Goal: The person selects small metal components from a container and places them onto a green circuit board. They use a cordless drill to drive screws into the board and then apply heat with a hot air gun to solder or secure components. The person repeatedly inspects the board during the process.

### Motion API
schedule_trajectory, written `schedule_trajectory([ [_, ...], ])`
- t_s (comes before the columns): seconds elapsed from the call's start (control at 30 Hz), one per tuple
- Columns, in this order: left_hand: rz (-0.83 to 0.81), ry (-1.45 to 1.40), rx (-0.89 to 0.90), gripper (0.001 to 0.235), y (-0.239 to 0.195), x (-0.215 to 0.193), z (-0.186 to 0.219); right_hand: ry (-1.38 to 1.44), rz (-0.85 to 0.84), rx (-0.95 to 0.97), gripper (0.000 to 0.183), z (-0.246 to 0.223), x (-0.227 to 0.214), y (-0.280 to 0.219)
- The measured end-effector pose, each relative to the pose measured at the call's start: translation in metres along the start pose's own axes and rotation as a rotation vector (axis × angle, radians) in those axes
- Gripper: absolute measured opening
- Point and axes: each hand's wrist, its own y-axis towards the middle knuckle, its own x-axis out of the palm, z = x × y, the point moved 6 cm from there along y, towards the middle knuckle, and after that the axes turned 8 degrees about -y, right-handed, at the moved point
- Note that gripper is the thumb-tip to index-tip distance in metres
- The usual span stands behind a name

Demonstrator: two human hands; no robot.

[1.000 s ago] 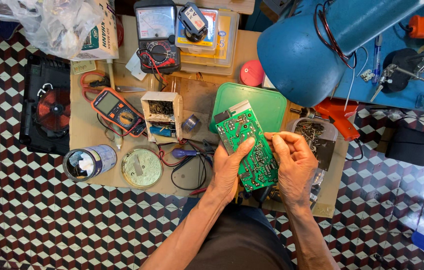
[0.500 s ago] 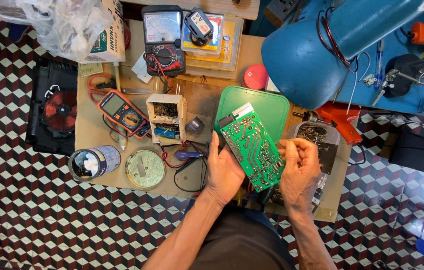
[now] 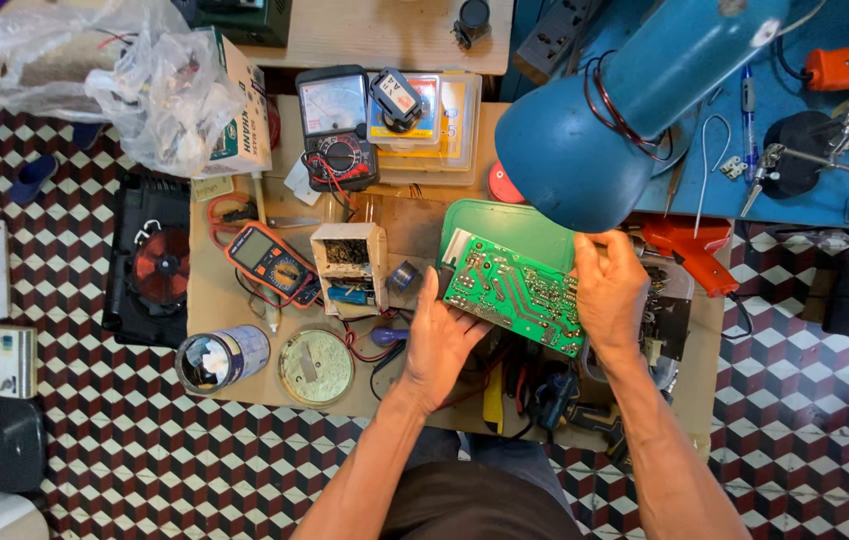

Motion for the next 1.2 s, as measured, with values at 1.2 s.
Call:
schedule_trajectory([
  [1.2, -1.234, 2.085, 0.620, 0.117, 0.096, 0.088, 0.071, 0.129, 0.290, 0.022, 0.013, 0.009, 0.009, -0.002],
])
